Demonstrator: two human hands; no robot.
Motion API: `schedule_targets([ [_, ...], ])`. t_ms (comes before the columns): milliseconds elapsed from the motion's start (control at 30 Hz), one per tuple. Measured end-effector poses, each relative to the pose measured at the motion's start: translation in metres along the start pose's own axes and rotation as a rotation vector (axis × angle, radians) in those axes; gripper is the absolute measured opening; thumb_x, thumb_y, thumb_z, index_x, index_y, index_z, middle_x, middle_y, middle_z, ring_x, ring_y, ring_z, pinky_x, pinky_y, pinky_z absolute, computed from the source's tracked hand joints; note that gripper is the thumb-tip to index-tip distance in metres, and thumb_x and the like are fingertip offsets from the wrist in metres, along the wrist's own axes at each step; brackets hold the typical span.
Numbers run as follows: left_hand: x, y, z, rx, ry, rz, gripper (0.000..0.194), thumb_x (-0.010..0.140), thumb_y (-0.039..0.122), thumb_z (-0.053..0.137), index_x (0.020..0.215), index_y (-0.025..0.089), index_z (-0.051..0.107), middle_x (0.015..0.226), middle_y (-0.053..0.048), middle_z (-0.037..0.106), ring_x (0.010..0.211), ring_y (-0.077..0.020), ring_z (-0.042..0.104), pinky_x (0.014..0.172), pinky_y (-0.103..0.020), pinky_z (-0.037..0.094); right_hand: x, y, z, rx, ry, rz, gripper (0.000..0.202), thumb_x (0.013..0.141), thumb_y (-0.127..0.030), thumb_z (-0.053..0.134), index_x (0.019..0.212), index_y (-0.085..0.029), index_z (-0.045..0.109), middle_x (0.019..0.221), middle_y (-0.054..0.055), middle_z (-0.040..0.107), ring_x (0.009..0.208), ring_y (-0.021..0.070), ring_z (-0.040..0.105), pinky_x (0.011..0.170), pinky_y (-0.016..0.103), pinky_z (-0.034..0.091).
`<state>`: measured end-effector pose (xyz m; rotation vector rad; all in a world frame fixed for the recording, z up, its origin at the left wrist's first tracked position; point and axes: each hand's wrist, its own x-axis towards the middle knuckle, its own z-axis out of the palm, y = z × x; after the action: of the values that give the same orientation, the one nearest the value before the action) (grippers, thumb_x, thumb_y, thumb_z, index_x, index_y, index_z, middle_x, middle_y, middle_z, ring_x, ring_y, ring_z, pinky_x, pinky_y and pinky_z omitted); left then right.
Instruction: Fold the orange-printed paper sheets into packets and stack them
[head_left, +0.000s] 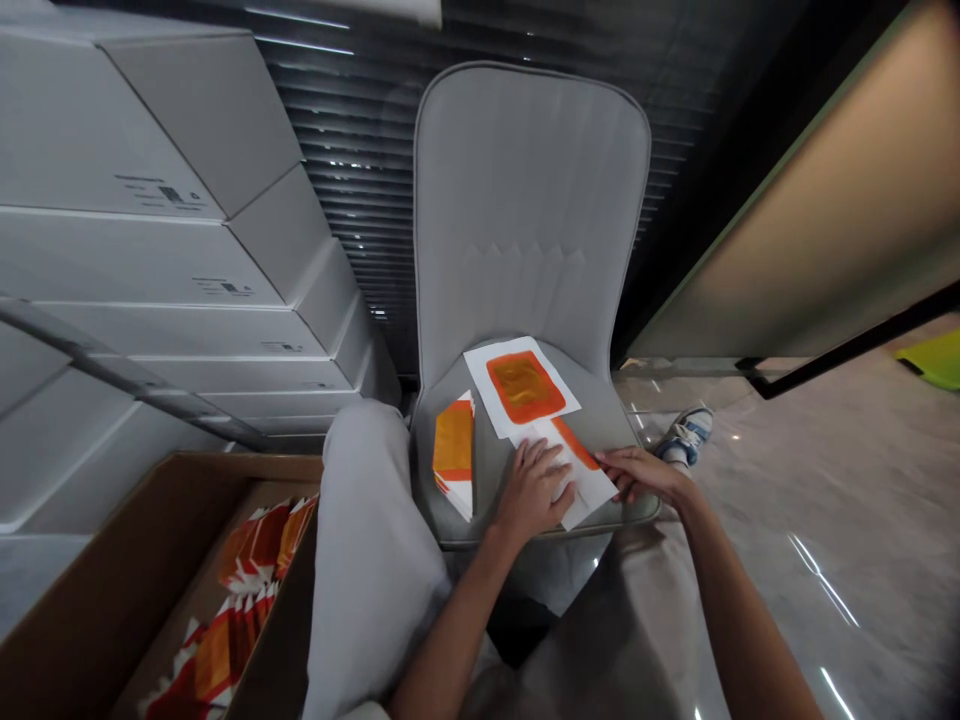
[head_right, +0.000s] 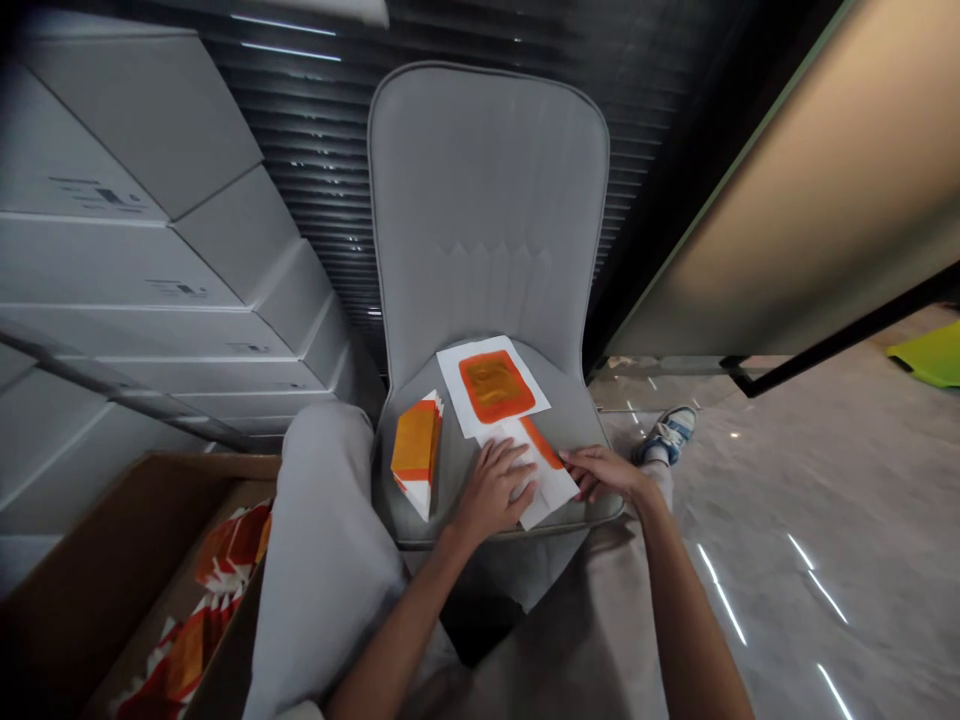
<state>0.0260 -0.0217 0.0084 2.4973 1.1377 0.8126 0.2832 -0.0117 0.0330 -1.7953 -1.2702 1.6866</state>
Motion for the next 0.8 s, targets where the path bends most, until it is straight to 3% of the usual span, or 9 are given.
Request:
schedule_targets([
  [167,-0.002,-0.001,0.000,-0.056,-0.019,0.034,0.028,0.097,0.037,0.056,0.119,0.030,0.072,0.140,0.000,0.062,0.140,-0.0212,0.046,0.123,-0.049,0.027,0.001,-0.011,-0.021,0.160,-0.272,0.143,0.049,0.075,-0.057,0.078,0.098,-0.014,0.074,0.094,0.015,0.078,0.070,0.0226,0.074,0.054,0.030,0.058],
  [333,-0.001,-0.002,0.002,-0.155,-0.024,0.066,0.022,0.097,0.031,0.055,0.102,0.027,0.077,0.122,0.001,0.073,0.127,-0.0202,0.059,0.115,-0.045,0.038,-0.002,-0.010,-0.027,0.188,-0.335,0.144,0.044,0.072,-0.045,0.083,0.100,-0.013,0.075,0.098,0.017,0.077,0.083,0.0281,0.076,0.066,0.036,0.061],
  [433,0.001,-0.001,0.001,-0.191,0.000,0.056,0.023,0.098,0.027,0.054,0.103,0.025,0.076,0.111,0.000,0.077,0.115,-0.0195,0.065,0.108,-0.043,0.043,-0.001,-0.008,-0.020,0.115,-0.320,0.127,0.042,0.071,-0.045,0.083,0.100,-0.014,0.075,0.098,0.015,0.078,0.084,0.0245,0.076,0.066,0.030,0.060],
  [600,0.005,0.000,-0.001,-0.174,0.002,0.037,0.025,0.100,0.023,0.049,0.102,0.024,0.074,0.103,-0.002,0.076,0.100,-0.0183,0.066,0.099,-0.039,0.048,0.002,-0.009,0.005,-0.094,-0.365,0.099,0.039,0.071,-0.053,0.081,0.083,-0.016,0.077,0.080,0.010,0.078,0.067,0.0189,0.074,0.050,0.019,0.050],
  [800,0.003,0.001,-0.006,-0.088,0.035,0.019,0.026,0.098,0.018,0.050,0.113,0.024,0.070,0.119,-0.004,0.070,0.112,-0.0212,0.061,0.104,-0.042,0.046,0.004,-0.011,0.023,-0.147,-0.438,0.074,0.047,0.069,-0.059,0.081,0.081,-0.014,0.077,0.084,0.012,0.079,0.062,0.0161,0.072,0.048,0.017,0.046],
])
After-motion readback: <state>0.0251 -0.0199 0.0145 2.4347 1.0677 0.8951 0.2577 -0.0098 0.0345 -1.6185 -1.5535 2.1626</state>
